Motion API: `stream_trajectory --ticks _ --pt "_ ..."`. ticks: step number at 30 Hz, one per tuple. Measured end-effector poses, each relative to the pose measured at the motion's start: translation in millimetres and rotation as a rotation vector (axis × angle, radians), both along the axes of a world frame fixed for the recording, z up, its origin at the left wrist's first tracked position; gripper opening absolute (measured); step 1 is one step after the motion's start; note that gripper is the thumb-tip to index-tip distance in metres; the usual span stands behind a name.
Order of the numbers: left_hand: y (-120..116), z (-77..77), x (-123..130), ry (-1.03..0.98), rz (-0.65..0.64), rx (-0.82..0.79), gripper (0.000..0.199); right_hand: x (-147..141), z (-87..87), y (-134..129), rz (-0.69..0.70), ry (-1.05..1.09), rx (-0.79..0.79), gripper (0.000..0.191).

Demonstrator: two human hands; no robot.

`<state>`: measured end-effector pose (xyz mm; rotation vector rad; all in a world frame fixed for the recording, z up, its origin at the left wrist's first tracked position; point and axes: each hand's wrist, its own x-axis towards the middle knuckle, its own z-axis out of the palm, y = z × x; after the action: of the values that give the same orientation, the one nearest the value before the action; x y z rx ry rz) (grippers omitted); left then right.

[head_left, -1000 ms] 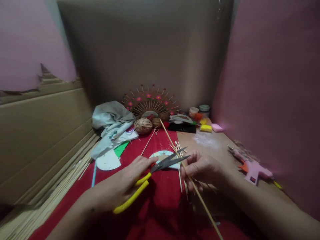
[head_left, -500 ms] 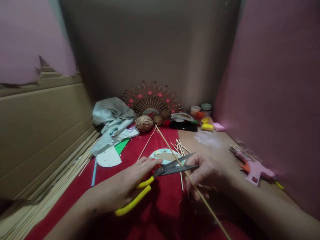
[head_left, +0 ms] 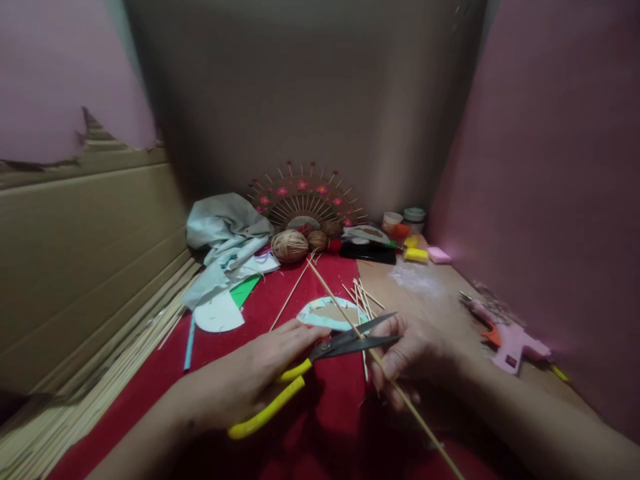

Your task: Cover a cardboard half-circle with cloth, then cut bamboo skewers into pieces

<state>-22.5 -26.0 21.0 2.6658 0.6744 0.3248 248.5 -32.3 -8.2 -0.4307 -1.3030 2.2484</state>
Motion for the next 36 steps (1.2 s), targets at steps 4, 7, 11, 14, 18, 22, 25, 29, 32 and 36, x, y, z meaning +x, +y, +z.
stream_trajectory --ticks 4,7,11,14,18,22,25,29,32,36 --pt "-3.4 5.6 3.2 0.0 -0.009 -0.018 0.05 -0.7 -0.8 1.5 0.017 -0.006 0.009 0.016" --pt "-5.7 8.4 6.2 0.012 -0.005 -0.06 0.049 -1.0 -1.0 2.8 0.015 -0.01 0.013 0.014" --pt "-7.7 8.1 8.9 0.023 0.043 -0.083 0.043 -0.9 -2.5 3.3 -0.016 -0.002 0.013 0.012" --pt "-8.6 7.9 11.0 0.031 0.061 -0.086 0.031 -1.0 -4.2 2.9 -0.035 -0.039 0.014 0.012" --pt "-8.5 8.0 12.9 0.049 0.064 -0.072 0.026 -1.9 -6.3 4.6 -0.032 -0.077 0.008 0.011" --pt "-6.1 0.9 9.4 0.076 0.102 -0.023 0.031 -2.7 -9.4 10.0 -0.028 -0.077 0.014 0.015" --pt "-6.1 -3.3 7.1 0.133 0.149 -0.02 0.038 -2.6 -9.6 12.0 -0.058 -0.103 0.025 0.017" --pt "-7.1 -0.5 8.5 0.134 0.166 -0.056 0.032 -0.2 -1.5 9.3 -0.074 -0.184 0.016 0.018" --pt "-1.7 -0.5 6.0 0.073 0.159 -0.111 0.029 5.1 9.6 9.1 -0.168 -0.241 0.039 0.019" --pt "11.8 -7.8 -4.5 -0.017 0.175 -0.137 0.018 14.2 24.2 20.9 -0.393 -0.392 0.125 0.023"
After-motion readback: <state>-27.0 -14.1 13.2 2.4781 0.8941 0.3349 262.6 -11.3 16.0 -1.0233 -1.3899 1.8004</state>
